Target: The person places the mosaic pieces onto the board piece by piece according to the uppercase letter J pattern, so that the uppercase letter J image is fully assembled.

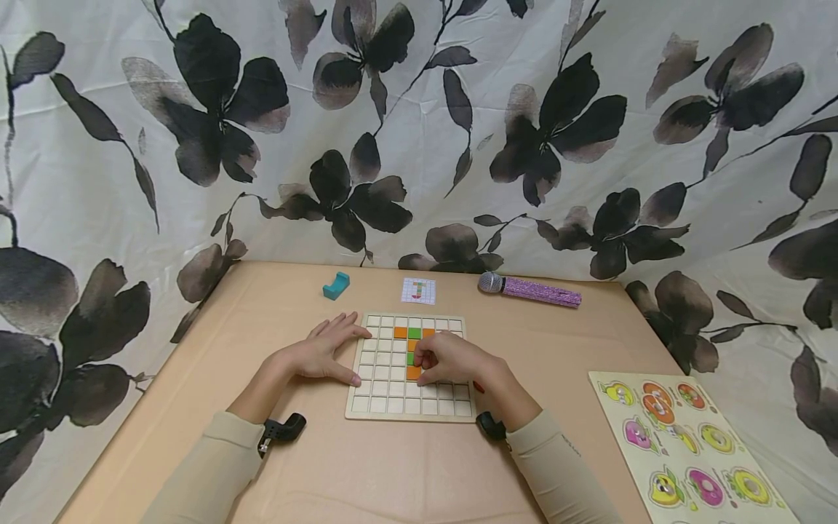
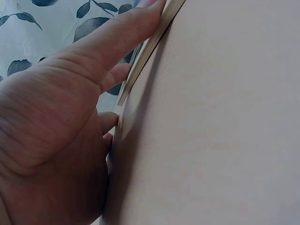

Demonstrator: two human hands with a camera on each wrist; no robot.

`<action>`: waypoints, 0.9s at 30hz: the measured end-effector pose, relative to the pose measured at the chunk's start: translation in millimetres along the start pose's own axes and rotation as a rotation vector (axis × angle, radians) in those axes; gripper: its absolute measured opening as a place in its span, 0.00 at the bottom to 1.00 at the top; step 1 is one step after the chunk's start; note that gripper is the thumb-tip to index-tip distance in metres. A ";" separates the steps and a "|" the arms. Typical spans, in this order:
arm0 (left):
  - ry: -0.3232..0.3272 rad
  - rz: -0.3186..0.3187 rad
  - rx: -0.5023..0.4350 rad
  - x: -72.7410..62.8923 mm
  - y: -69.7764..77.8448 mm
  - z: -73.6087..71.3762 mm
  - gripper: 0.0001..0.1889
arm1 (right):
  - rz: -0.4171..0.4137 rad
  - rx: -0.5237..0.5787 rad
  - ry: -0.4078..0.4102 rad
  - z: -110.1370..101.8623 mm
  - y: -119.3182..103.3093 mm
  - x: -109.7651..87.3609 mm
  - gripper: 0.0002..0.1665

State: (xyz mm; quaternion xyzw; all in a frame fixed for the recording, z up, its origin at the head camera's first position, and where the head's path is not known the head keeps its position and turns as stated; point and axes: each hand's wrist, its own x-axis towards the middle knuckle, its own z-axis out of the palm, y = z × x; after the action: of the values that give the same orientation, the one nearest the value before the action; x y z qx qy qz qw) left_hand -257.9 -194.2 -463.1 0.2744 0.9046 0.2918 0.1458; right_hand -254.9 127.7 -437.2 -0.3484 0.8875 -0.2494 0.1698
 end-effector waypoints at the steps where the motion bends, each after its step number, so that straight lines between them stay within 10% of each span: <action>1: 0.000 0.001 0.001 0.2 -0.4 0.2 0.47 | 0.000 0.000 0.000 -0.1 -0.3 -0.2 0.12; 27: 0.007 0.000 -0.005 0.7 -0.5 1.3 0.46 | 0.013 0.118 0.086 -15.3 8.5 -12.3 0.13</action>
State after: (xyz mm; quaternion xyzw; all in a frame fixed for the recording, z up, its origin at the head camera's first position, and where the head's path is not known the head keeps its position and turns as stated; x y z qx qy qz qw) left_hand -258.0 -193.6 -464.5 0.2728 0.9044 0.2950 0.1432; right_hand -258.1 146.7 -427.9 -0.3211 0.8799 -0.3148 0.1533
